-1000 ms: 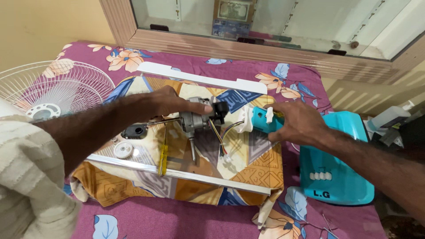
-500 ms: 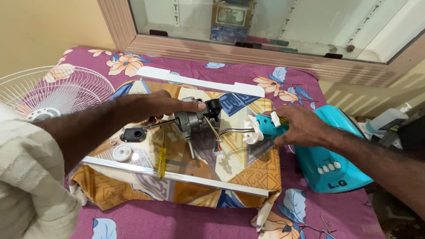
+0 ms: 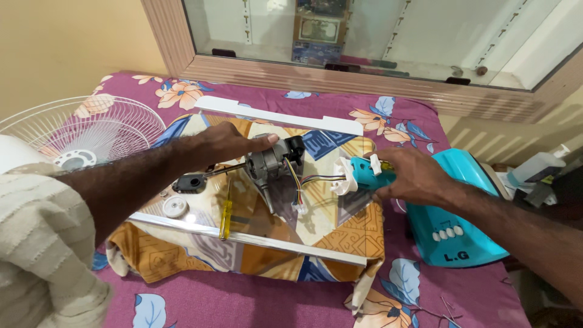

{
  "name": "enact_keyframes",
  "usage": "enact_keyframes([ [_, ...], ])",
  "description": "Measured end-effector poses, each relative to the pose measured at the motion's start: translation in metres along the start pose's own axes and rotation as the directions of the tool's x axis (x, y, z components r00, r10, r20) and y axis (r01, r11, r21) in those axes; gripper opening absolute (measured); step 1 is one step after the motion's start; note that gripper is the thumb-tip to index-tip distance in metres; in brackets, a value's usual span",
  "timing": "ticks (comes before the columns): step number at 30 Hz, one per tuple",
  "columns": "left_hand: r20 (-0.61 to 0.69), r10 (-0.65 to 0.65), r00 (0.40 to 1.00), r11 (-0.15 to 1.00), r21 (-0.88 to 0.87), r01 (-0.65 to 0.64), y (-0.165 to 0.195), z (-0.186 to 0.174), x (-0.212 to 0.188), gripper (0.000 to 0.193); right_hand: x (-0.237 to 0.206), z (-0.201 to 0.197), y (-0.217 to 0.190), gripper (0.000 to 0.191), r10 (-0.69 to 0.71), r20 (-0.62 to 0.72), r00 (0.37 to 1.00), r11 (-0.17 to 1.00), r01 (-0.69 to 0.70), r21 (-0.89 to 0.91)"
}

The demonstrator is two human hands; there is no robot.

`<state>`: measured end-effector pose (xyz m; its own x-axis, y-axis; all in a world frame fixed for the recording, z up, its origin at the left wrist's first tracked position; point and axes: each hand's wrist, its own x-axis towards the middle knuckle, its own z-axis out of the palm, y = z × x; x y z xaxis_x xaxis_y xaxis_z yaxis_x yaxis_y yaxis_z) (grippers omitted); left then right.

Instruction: The person uses a screwdriver to remove screws from the teal fan housing and detaches the motor assembly. They then reattach the motor to the housing and tighten the screws to secure it.

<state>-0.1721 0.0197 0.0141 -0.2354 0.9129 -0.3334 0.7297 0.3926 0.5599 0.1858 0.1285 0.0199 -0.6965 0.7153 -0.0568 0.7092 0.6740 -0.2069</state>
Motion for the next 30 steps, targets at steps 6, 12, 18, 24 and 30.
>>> enact_keyframes([
  [6, -0.039, 0.026, 0.999, 1.0, 0.002, -0.026, -0.015, -0.011, -0.011, 0.074, -0.003, -0.001, 0.0, 0.074, 0.016, 0.009, 1.0, 1.0, -0.016, -0.026],
  [12, -0.039, -0.008, 0.999, 1.0, 0.015, 0.009, -0.033, -0.002, -0.017, 0.048, -0.007, -0.004, -0.008, 0.062, 0.064, 0.02, 0.998, 0.997, -0.063, -0.037],
  [18, -0.028, -0.118, 0.993, 0.993, -0.017, 0.117, -0.026, 0.009, -0.033, 0.036, -0.01, -0.001, -0.007, 0.062, 0.052, 0.007, 0.999, 0.998, -0.052, -0.023],
  [24, -0.098, 0.07, 0.993, 0.991, -0.107, -0.08, -0.03, 0.014, -0.038, 0.033, -0.007, 0.006, 0.003, 0.064, 0.046, 0.015, 0.999, 0.997, -0.045, -0.062],
  [30, -0.177, -0.106, 0.979, 0.939, -0.342, 0.04, -0.043, 0.006, -0.042, 0.037, -0.01, 0.01, 0.014, 0.078, -0.025, -0.081, 0.996, 0.999, 0.026, 0.019],
])
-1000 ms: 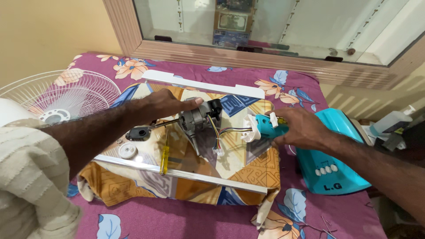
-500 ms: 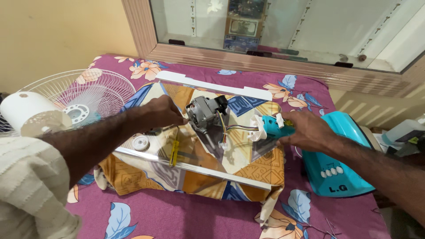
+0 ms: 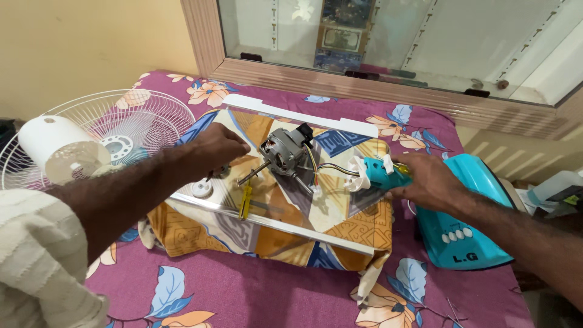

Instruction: The person uses a screwdriver to remove screws from the teal fan housing and detaches the motor assembly. They then reattach the motor to the housing and tighten the screws to secure it.

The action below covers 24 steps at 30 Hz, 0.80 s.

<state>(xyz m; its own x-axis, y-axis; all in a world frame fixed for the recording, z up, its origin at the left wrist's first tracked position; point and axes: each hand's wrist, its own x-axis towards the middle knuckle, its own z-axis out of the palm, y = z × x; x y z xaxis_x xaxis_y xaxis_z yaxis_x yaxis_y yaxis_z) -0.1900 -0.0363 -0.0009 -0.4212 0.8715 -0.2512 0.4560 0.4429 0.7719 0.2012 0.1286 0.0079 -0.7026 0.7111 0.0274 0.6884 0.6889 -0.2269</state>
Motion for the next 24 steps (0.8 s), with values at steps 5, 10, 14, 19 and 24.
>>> enact_keyframes([
  [5, 0.023, -0.138, 0.99, 0.988, 0.079, 0.136, 0.004, 0.007, -0.017, 0.034, -0.001, 0.001, -0.003, 0.077, 0.046, -0.043, 0.998, 0.999, -0.046, -0.008],
  [10, 0.082, -0.031, 0.996, 0.999, -0.016, 0.032, 0.006, 0.054, -0.052, 0.037, 0.007, 0.004, -0.001, 0.069, 0.178, -0.022, 0.984, 0.981, -0.179, -0.069],
  [14, 0.06, -0.065, 0.996, 0.982, -0.175, 0.074, 0.011, 0.084, -0.07, 0.038, 0.009, 0.006, 0.005, 0.054, 0.107, -0.193, 0.975, 0.991, -0.121, -0.058],
  [19, 0.167, -0.165, 0.972, 0.852, -0.472, 0.226, 0.025, 0.1, -0.072, 0.037, -0.014, 0.007, -0.006, 0.032, 0.291, -0.334, 0.897, 0.954, -0.245, 0.175],
  [24, 0.201, -0.14, 0.97, 0.613, -0.751, 0.244, 0.047, 0.122, -0.067, 0.045, -0.041, 0.001, -0.048, 0.049, 0.401, 0.032, 0.916, 0.718, -0.336, 0.609],
])
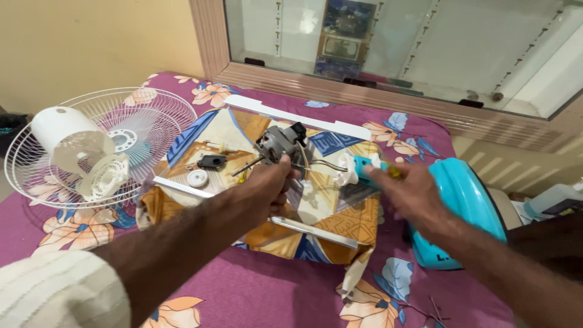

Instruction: The person uses a screwdriver to remove screws from the teal fan housing and detaches the motor assembly. They then reattach the motor to the housing and tighten the screws to secure it.

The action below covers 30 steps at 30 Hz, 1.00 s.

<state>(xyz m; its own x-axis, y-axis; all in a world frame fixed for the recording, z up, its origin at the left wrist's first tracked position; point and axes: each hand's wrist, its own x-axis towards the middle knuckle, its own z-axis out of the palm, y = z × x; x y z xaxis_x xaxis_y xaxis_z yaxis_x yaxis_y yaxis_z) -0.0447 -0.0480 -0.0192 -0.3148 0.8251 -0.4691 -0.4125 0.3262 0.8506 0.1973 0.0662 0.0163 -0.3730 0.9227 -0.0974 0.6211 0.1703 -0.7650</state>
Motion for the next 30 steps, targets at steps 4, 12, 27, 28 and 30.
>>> enact_keyframes([
  [4, -0.106, -0.029, 0.994, 0.978, -0.208, 0.006, 0.005, 0.037, 0.004, 0.056, -0.037, 0.018, -0.019, 0.053, -0.017, 0.322, 0.946, 0.985, -0.04, 0.17],
  [12, -0.389, -0.071, 0.919, 0.966, -0.257, -0.034, 0.009, 0.079, 0.0, 0.061, -0.065, 0.001, -0.031, 0.053, -0.155, 0.548, 0.822, 0.922, -0.079, 0.379],
  [27, 0.134, 0.444, 0.886, 0.783, 0.424, -0.456, -0.026, 0.036, -0.03, 0.035, -0.059, 0.012, -0.023, 0.026, -0.15, 0.492, 0.857, 0.965, 0.018, 0.262],
  [28, 0.279, 0.549, 0.788, 0.632, 0.479, -0.61, -0.029, 0.023, -0.041, 0.034, -0.056, 0.015, -0.024, 0.026, -0.16, 0.482, 0.861, 0.965, 0.033, 0.262],
  [30, 0.57, 0.638, 0.518, 0.25, 0.483, -0.839, -0.032, 0.005, -0.051, 0.033, -0.05, 0.02, -0.026, 0.025, -0.184, 0.458, 0.87, 0.963, 0.066, 0.262],
])
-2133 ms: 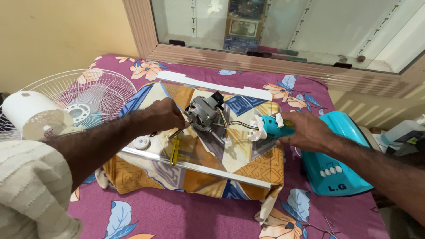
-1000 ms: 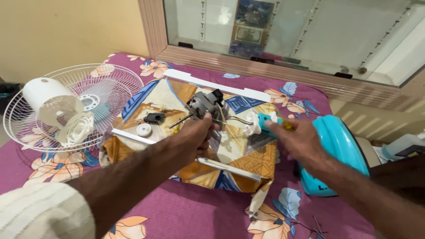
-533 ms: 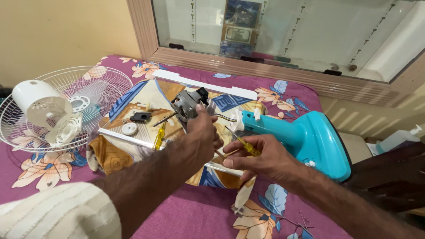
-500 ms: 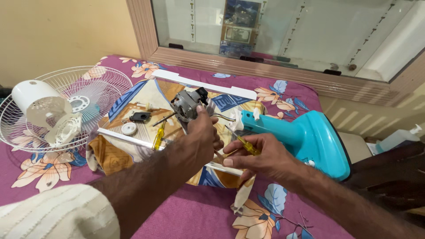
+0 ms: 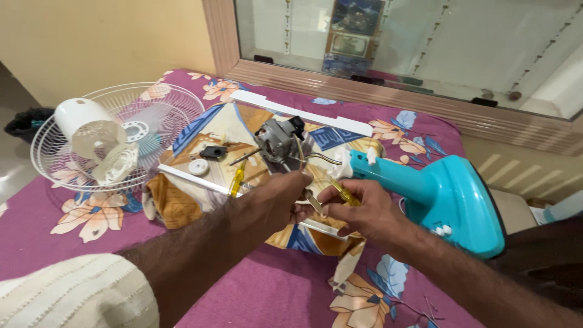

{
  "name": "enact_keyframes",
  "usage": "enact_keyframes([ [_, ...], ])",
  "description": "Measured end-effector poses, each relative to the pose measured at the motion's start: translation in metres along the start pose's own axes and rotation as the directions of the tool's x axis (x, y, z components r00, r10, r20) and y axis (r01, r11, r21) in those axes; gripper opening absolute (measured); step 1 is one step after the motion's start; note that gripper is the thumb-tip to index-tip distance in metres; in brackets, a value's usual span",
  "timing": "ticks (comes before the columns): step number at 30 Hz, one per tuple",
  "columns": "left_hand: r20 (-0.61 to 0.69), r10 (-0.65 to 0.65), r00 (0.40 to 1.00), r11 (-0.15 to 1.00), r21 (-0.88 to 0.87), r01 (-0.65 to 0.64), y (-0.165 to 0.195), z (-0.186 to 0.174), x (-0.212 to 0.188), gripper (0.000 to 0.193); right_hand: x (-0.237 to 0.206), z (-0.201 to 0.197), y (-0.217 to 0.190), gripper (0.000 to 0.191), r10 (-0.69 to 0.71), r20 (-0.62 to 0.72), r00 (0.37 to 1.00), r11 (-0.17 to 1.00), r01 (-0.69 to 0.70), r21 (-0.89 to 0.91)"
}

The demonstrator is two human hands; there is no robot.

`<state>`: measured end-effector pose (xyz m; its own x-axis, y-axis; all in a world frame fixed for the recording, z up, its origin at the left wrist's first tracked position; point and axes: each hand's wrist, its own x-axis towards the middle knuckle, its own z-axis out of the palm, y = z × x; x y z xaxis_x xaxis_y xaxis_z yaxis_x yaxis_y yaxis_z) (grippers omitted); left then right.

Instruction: The person uses a screwdriver to remove screws from the teal fan housing and detaches the motor assembly. They then reattach the motor to the housing and tighten the screws to secure it.

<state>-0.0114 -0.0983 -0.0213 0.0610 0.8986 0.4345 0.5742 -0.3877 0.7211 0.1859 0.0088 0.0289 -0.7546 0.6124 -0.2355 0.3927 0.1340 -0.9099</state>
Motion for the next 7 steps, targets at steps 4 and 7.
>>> enact_keyframes([
  [4, 0.217, -0.919, 0.328, 0.101, -0.676, 0.73, -0.023, 0.018, 0.036, 0.032, 0.017, 0.008, 0.001, 0.024, 0.002, -0.013, 1.0, 1.0, -0.002, 0.005],
  [7, 0.24, -0.906, 0.349, 0.089, -0.698, 0.711, -0.041, 0.009, -0.05, 0.032, 0.028, 0.017, 0.002, 0.025, 0.02, -0.015, 1.0, 1.0, -0.019, 0.023],
])
